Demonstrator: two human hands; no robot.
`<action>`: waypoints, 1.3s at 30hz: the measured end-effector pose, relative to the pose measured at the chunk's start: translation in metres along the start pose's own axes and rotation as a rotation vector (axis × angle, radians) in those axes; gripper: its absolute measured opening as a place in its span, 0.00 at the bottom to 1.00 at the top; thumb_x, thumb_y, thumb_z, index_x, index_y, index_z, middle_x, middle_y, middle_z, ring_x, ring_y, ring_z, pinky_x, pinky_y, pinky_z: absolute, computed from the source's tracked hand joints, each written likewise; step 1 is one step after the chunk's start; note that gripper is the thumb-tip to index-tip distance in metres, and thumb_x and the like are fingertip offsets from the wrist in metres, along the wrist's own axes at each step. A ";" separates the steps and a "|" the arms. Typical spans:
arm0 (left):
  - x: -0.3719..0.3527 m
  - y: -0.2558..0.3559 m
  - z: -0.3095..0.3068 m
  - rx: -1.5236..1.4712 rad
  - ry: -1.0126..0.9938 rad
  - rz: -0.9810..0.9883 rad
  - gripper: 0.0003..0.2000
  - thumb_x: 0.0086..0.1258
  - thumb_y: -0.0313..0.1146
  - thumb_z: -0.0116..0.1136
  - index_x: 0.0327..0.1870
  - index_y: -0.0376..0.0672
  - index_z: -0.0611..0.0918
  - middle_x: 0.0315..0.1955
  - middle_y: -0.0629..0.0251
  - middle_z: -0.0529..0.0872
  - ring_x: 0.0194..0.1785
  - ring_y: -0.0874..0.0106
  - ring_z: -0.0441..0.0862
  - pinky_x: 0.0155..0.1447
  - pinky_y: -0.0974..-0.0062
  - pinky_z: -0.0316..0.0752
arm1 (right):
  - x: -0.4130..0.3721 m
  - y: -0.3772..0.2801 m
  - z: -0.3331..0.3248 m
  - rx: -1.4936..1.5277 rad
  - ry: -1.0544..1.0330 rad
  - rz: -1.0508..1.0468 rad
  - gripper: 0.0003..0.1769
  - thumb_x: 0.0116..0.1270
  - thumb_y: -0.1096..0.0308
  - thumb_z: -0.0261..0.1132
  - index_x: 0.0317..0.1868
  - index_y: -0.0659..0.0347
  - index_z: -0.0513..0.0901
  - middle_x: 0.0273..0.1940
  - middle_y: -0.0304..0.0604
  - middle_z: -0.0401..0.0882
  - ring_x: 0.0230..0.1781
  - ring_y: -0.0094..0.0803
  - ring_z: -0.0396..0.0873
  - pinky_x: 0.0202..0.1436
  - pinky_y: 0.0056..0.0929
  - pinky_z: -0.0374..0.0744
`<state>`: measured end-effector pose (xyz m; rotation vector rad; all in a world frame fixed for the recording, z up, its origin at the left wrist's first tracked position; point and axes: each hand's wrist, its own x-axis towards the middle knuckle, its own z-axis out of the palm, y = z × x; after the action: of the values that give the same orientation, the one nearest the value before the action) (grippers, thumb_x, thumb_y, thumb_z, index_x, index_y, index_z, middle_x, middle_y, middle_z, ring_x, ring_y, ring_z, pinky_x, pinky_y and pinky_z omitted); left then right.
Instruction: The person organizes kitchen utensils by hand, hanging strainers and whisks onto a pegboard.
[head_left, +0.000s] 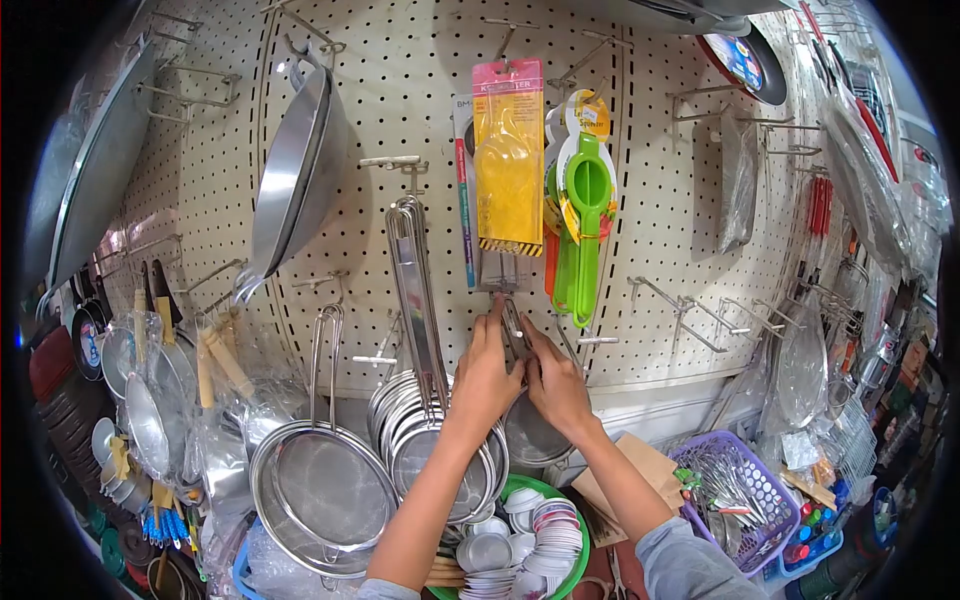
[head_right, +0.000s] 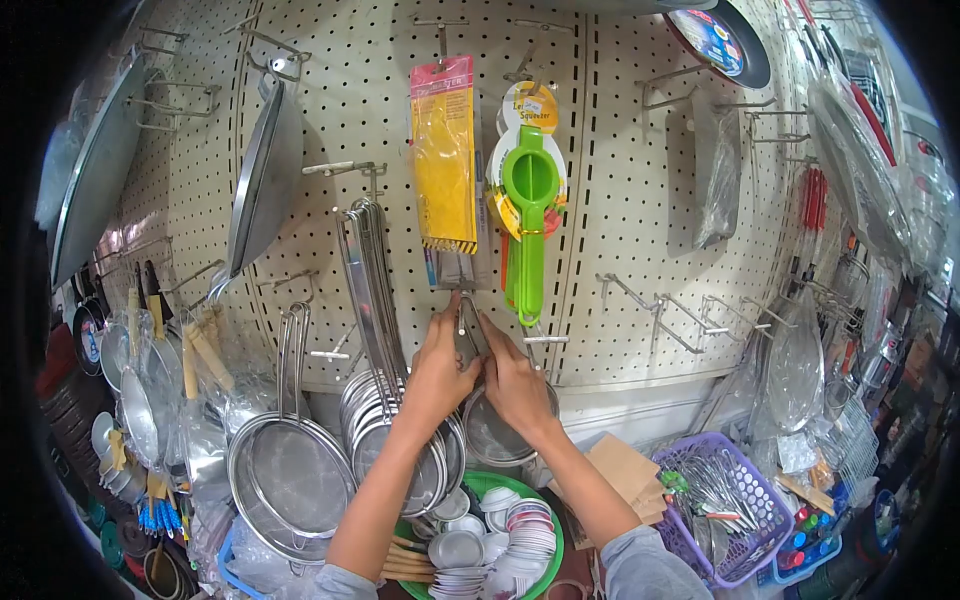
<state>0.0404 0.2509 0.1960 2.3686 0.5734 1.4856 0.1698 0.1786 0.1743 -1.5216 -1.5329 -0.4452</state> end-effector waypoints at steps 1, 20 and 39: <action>-0.001 0.002 -0.002 0.028 -0.009 0.000 0.48 0.61 0.26 0.71 0.83 0.39 0.56 0.66 0.41 0.73 0.56 0.46 0.82 0.61 0.57 0.80 | 0.000 -0.001 -0.002 0.012 -0.021 0.011 0.36 0.72 0.75 0.57 0.81 0.51 0.65 0.69 0.58 0.77 0.62 0.60 0.81 0.60 0.54 0.84; -0.117 0.109 0.034 -0.084 -0.200 0.051 0.18 0.66 0.33 0.69 0.56 0.40 0.86 0.52 0.57 0.84 0.56 0.53 0.78 0.63 0.57 0.74 | -0.171 0.032 -0.086 0.091 -0.267 0.033 0.33 0.69 0.72 0.66 0.75 0.62 0.72 0.76 0.55 0.69 0.82 0.58 0.58 0.84 0.52 0.61; -0.244 0.229 0.258 -0.446 -0.607 -0.087 0.12 0.73 0.32 0.67 0.52 0.37 0.83 0.46 0.55 0.85 0.50 0.57 0.85 0.57 0.62 0.78 | -0.376 0.146 -0.275 -0.139 -0.371 0.407 0.20 0.70 0.67 0.68 0.62 0.56 0.84 0.71 0.52 0.76 0.77 0.55 0.67 0.83 0.66 0.55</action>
<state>0.2196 -0.0745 -0.0063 2.2243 0.1648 0.6913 0.3356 -0.2361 -0.0233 -2.0556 -1.4297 -0.0323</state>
